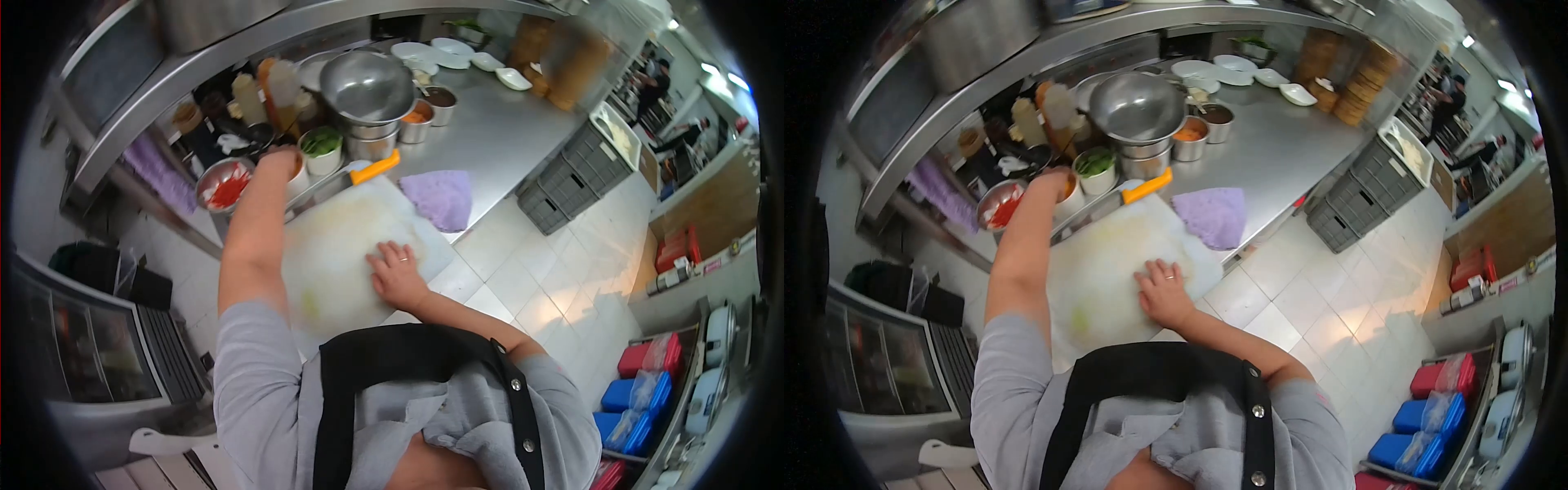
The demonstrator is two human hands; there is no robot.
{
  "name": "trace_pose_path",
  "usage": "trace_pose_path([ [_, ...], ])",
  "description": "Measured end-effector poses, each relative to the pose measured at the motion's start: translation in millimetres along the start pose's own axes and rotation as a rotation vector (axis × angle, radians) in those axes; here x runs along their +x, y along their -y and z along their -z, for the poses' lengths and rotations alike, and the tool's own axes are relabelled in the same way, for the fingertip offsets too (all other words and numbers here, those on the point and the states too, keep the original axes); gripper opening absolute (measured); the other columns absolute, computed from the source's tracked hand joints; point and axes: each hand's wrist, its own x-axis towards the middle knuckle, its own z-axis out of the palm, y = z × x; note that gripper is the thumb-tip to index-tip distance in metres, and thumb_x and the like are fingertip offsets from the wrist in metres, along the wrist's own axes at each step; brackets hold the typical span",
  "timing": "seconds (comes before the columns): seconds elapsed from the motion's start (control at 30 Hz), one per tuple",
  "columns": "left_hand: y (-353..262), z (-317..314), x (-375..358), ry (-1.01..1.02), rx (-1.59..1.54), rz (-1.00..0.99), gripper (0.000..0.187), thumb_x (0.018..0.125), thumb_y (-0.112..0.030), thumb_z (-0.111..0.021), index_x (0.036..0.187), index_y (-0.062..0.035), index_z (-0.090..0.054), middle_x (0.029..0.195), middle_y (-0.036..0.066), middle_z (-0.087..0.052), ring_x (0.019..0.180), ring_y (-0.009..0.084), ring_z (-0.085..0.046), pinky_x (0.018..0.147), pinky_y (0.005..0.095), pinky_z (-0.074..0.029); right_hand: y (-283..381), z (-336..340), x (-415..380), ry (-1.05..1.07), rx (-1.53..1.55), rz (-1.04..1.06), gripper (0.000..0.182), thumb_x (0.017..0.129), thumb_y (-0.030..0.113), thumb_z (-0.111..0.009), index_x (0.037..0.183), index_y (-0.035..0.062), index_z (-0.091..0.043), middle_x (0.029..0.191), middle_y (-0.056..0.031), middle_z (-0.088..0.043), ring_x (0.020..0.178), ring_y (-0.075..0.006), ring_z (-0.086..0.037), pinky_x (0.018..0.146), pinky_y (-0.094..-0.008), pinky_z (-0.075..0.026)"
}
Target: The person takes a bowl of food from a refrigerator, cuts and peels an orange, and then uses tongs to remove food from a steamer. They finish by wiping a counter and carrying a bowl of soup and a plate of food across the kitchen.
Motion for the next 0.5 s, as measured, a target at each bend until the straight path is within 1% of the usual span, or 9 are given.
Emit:
trace_pose_path([
  [0.03, 1.7, 2.2, 1.0, 0.012, 0.054, 0.014, 0.075, 0.06, -0.006, -0.075, 0.128, -0.0121, -0.045, 0.135, 0.011, -0.048, 0.127, 0.0358, -0.042, 0.1, 0.0434, -0.043, -0.8, 0.4, -1.2, -0.006, 0.016, 0.01, 0.047, 0.08, 0.022, -0.06, 0.124, 0.0086, -0.05, 0.13, -0.0207, -0.043, 0.125, -0.0392, -0.037, 0.102, -0.0601, -0.026],
  [0.1, 4.0, 7.8, 1.1, 0.026, 0.152, 0.021, 0.081, 0.053, -0.006, -0.079, 0.126, -0.0115, -0.043, 0.133, 0.011, -0.049, 0.125, 0.0353, -0.044, 0.099, 0.0423, -0.044, -1.1, 4.6, -2.2, 0.005, 0.043, 0.015, 0.047, 0.08, 0.022, -0.06, 0.124, 0.0083, -0.05, 0.131, -0.021, -0.042, 0.126, -0.0394, -0.035, 0.103, -0.0606, -0.025],
  [0.2, 0.4, 12.1, -8.5, -0.015, 0.277, -0.02, 0.083, 0.052, -0.01, -0.08, 0.125, -0.0112, -0.041, 0.129, 0.013, -0.05, 0.121, 0.0354, -0.045, 0.099, 0.0414, -0.044, -8.4, 1.8, -3.2, 0.021, 0.099, 0.036, 0.049, 0.079, 0.022, -0.061, 0.125, 0.0079, -0.048, 0.132, -0.0215, -0.039, 0.127, -0.04, -0.034, 0.103, -0.0616, -0.024],
  [0.3, -5.5, 19.0, -20.3, -0.101, 0.277, -0.056, 0.083, 0.051, -0.012, -0.08, 0.124, -0.0081, -0.041, 0.122, 0.016, -0.051, 0.119, 0.0358, -0.044, 0.098, 0.0418, -0.044, -13.7, 0.3, -3.6, 0.05, 0.13, 0.055, 0.049, 0.079, 0.022, -0.061, 0.125, 0.0076, -0.048, 0.132, -0.0218, -0.039, 0.127, -0.0399, -0.033, 0.104, -0.0614, -0.023],
  [0.4, -8.4, 29.9, -35.0, -0.298, 0.2, -0.067, 0.077, 0.055, -0.016, -0.08, 0.121, -0.0039, -0.042, 0.115, 0.018, -0.052, 0.115, 0.036, -0.044, 0.095, 0.0419, -0.043, -11.9, 0.7, -4.8, 0.048, 0.141, 0.062, 0.049, 0.078, 0.023, -0.061, 0.123, 0.0073, -0.049, 0.132, -0.0219, -0.039, 0.127, -0.0395, -0.033, 0.104, -0.0609, -0.023],
  [0.43, -4.0, 28.6, -38.6, -0.482, 0.06, -0.118, 0.074, 0.058, -0.023, -0.081, 0.118, -0.0016, -0.043, 0.112, 0.018, -0.052, 0.112, 0.0365, -0.045, 0.094, 0.0418, -0.042, -11.7, 1.9, -4.2, 0.043, 0.146, 0.062, 0.049, 0.078, 0.023, -0.061, 0.123, 0.0071, -0.049, 0.131, -0.0219, -0.039, 0.127, -0.0393, -0.033, 0.104, -0.0608, -0.022],
  [0.47, -10.1, 38.3, -52.8, -0.585, -0.011, -0.141, 0.071, 0.061, -0.029, -0.08, 0.118, -0.0022, -0.046, 0.112, 0.018, -0.053, 0.108, 0.0363, -0.046, 0.093, 0.0422, -0.042, -12.0, 3.1, -2.2, 0.036, 0.151, 0.065, 0.048, 0.078, 0.023, -0.062, 0.122, 0.007, -0.05, 0.131, -0.0219, -0.039, 0.126, -0.0391, -0.033, 0.104, -0.0606, -0.022],
  [0.5, -18.5, 43.2, -72.0, -0.671, -0.098, -0.147, 0.071, 0.06, -0.027, -0.081, 0.116, -0.0012, -0.047, 0.112, 0.018, -0.053, 0.108, 0.0364, -0.047, 0.092, 0.0425, -0.042, -12.5, 4.1, -0.9, 0.031, 0.151, 0.07, 0.048, 0.077, 0.023, -0.062, 0.121, 0.007, -0.05, 0.131, -0.0217, -0.039, 0.126, -0.0389, -0.034, 0.104, -0.0604, -0.022],
])
